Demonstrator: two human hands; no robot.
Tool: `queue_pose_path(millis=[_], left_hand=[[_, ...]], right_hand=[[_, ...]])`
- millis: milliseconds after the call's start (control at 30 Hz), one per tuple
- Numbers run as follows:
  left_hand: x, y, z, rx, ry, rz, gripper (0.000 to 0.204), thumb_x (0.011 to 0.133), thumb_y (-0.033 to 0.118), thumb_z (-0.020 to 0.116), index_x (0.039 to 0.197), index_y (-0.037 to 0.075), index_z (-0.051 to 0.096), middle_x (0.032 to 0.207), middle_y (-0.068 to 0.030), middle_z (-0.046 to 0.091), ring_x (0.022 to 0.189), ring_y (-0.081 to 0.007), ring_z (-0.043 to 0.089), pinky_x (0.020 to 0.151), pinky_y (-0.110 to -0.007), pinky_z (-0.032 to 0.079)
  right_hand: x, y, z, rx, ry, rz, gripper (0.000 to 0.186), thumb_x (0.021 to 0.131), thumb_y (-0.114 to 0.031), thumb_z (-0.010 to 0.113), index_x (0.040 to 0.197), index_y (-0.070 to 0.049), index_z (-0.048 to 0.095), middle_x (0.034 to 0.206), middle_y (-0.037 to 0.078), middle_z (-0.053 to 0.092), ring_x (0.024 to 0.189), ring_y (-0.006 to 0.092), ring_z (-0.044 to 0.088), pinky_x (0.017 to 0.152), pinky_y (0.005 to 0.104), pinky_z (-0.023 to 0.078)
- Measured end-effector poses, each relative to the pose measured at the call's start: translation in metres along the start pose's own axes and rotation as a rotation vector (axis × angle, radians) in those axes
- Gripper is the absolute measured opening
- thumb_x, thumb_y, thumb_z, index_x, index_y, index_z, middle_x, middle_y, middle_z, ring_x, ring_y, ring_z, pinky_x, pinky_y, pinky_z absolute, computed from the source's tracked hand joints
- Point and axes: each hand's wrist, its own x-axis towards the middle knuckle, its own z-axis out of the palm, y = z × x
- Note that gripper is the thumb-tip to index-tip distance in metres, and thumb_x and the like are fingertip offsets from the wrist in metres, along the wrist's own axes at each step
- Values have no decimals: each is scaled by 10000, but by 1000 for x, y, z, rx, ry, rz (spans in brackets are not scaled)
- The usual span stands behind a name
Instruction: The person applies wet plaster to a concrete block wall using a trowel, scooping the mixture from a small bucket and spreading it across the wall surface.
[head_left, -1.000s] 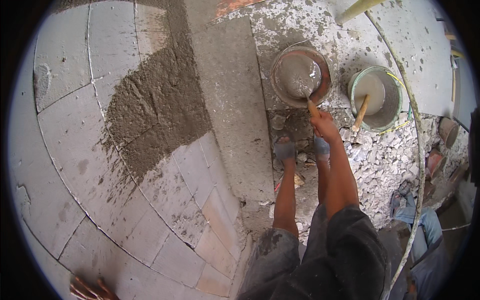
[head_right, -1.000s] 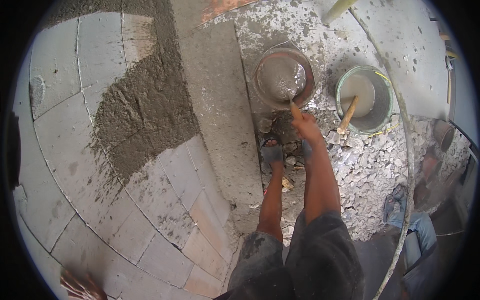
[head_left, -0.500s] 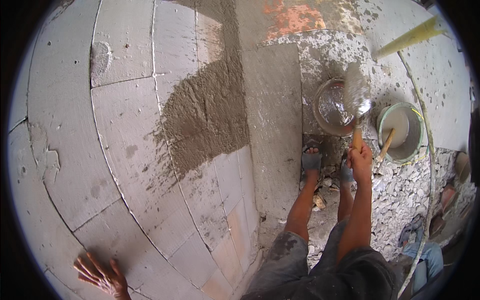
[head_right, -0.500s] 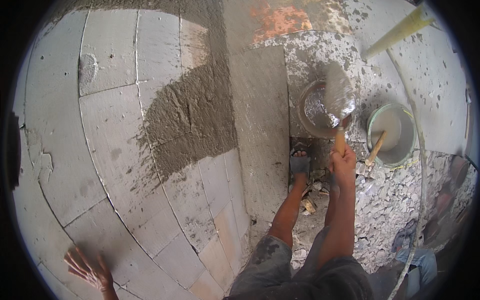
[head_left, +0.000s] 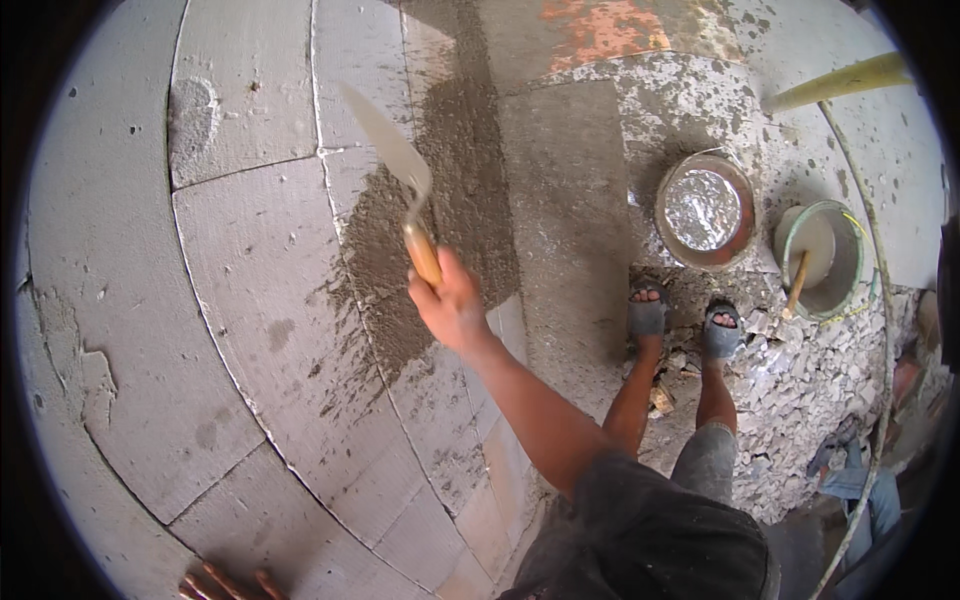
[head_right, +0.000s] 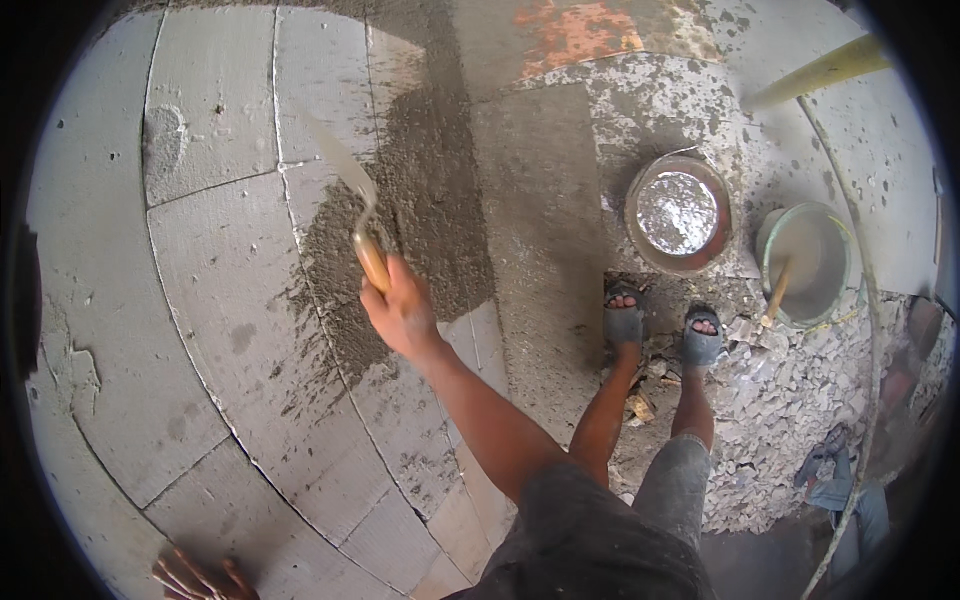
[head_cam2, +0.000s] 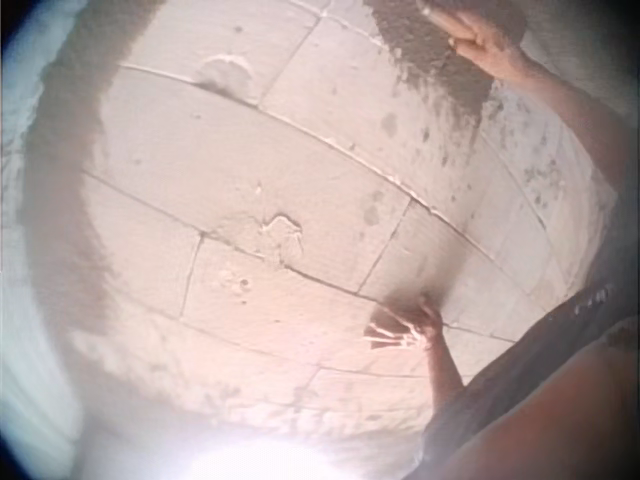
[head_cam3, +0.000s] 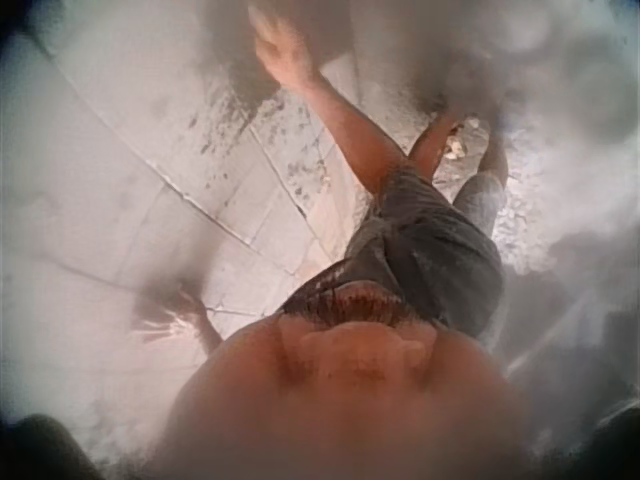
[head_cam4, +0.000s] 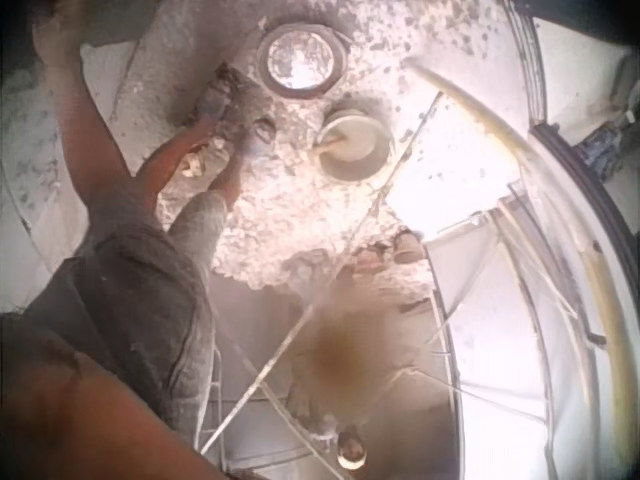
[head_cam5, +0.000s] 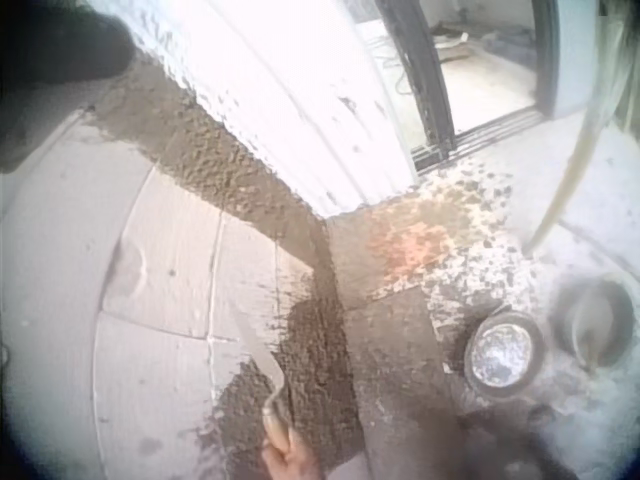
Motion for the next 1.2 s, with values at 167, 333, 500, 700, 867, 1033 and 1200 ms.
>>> queue_pose_path(millis=[167, 333, 500, 700, 867, 1033, 1200], left_hand=[[1, 1, 5, -27, 2, 37, 923, 978, 726, 429, 1638, 103, 261, 1636, -334, 195, 1503, -611, 125, 1096, -841, 92], [-10, -9, 15, -67, 179, 39, 868, 944, 701, 552, 1572, 115, 430, 1606, -217, 392, 1471, -576, 278, 1079, -854, 163], [14, 12, 0, 56, 26, 22, 916, 982, 715, 438, 1635, 96, 266, 1636, -335, 193, 1503, -608, 133, 1101, -837, 96], [20, 17, -13, 66, 64, 46, 899, 990, 709, 428, 1624, 89, 286, 1626, -340, 215, 1501, -603, 144, 1104, -834, 111], [19, -10, -11, -48, 79, -3, 913, 979, 714, 450, 1630, 99, 271, 1650, -289, 212, 1520, -560, 150, 1126, -817, 98], [136, -11, -17, 69, 426, -58, 713, 1064, 603, 335, 1643, 191, 293, 1703, -97, 249, 1592, -328, 145, 1237, -626, 143], [136, -12, -13, 175, 356, -118, 735, 1058, 649, 263, 1652, 218, 277, 1718, -56, 229, 1583, -294, 191, 1251, -563, 170]], right_hand=[[-97, 58, -188, -244, 228, 141, 120, 918, -76, 629, 1020, -26, 670, 820, 38, 671, 759, 112, 642, 662, 326, 537], [-119, 88, -423, -1128, 381, 542, 319, 860, -292, 660, 1034, -31, 600, 946, 280, 706, 899, 492, 687, 827, 580, 535], [-53, 134, -497, -1196, 330, 644, 445, 859, -336, 661, 1150, -1, 636, 1024, 275, 728, 924, 452, 713, 839, 537, 559], [-98, 171, -536, -482, 20, 741, 321, 863, -262, 668, 1076, -22, 668, 694, 89, 649, 616, 218, 644, 555, 369, 501], [-102, 132, -502, -145, 71, 716, 125, 868, -169, 680, 953, -85, 643, 609, -29, 516, 493, 83, 490, 434, 258, 363], [-94, 66, -467, -75, 169, 559, 88, 905, -144, 636, 947, -79, 595, 629, -30, 523, 472, 65, 462, 430, 239, 358], [-34, 17, -398, -30, 384, 304, 97, 925, -78, 606, 1018, -54, 618, 696, -10, 559, 494, 64, 506, 439, 233, 375]])
